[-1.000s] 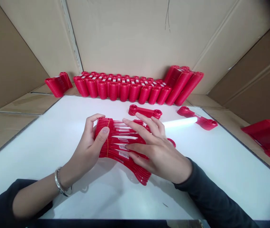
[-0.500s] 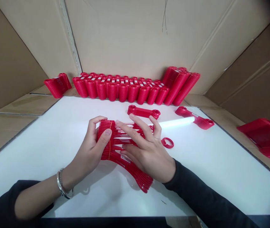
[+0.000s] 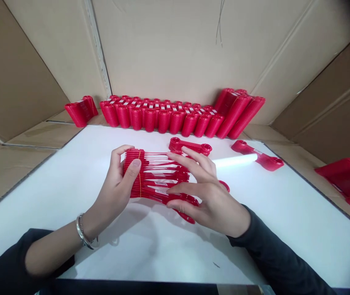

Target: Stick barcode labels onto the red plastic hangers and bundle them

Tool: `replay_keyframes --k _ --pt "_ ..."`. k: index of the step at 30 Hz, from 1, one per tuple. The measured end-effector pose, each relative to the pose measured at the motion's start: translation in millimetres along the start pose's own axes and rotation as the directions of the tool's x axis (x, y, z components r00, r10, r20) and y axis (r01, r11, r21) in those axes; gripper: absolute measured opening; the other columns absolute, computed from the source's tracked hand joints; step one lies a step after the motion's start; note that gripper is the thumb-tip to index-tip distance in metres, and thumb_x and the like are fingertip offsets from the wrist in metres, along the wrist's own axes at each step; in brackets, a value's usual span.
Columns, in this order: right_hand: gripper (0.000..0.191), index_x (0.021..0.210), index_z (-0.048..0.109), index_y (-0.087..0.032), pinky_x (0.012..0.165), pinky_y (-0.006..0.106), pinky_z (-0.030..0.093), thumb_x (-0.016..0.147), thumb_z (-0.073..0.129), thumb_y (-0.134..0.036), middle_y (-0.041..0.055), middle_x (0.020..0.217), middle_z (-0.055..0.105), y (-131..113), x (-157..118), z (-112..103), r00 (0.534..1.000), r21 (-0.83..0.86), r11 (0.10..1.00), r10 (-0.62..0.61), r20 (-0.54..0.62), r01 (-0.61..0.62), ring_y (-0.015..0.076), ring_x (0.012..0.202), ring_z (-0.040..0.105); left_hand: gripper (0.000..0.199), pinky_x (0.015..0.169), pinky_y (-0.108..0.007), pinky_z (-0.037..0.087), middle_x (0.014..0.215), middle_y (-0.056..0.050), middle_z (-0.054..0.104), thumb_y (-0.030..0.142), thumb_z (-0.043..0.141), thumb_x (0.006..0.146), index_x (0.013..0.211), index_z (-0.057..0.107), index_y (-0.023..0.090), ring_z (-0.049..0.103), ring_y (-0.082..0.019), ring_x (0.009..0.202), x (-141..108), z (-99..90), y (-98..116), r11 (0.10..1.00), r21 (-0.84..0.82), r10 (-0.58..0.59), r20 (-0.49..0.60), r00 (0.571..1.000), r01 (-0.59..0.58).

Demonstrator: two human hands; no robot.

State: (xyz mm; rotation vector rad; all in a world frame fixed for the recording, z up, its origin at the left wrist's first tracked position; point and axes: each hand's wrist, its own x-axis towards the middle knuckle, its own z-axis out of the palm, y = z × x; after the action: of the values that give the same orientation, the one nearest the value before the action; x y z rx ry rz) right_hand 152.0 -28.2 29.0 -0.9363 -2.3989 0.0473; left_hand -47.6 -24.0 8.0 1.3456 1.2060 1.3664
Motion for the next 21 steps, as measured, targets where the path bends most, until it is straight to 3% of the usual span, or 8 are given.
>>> replay_keyframes --k 11,21 --pt "0.017 0.084 0.074 -0.027 0.101 0.060 0.024 0.080 0.060 -0.036 0.0025 0.141 0.041 -1.0 1.3 2.7 0.992 -0.020 0.999 0.033 0.123 -0.031 0.0337 0.133 0.024 0.035 0.062 -0.031 0.057 0.100 -0.005 0.056 0.041 0.051 0.085 0.113 0.036 0.025 0.062 -0.017 0.076 -1.6 -1.5 -0.3 1.000 -0.016 -0.011 0.064 0.998 0.012" --pt "0.015 0.084 0.074 -0.028 0.099 0.057 0.030 0.082 0.059 -0.030 0.0023 0.137 0.046 -1.0 2.5 2.7 0.985 -0.013 0.998 0.059 0.165 -0.058 0.0307 0.131 0.029 0.036 0.064 -0.031 0.056 0.100 -0.004 0.057 0.041 0.049 0.086 0.114 0.035 0.025 0.062 -0.017 0.078 -2.9 -3.1 -1.5 1.000 -0.002 -0.016 0.105 0.994 0.016"
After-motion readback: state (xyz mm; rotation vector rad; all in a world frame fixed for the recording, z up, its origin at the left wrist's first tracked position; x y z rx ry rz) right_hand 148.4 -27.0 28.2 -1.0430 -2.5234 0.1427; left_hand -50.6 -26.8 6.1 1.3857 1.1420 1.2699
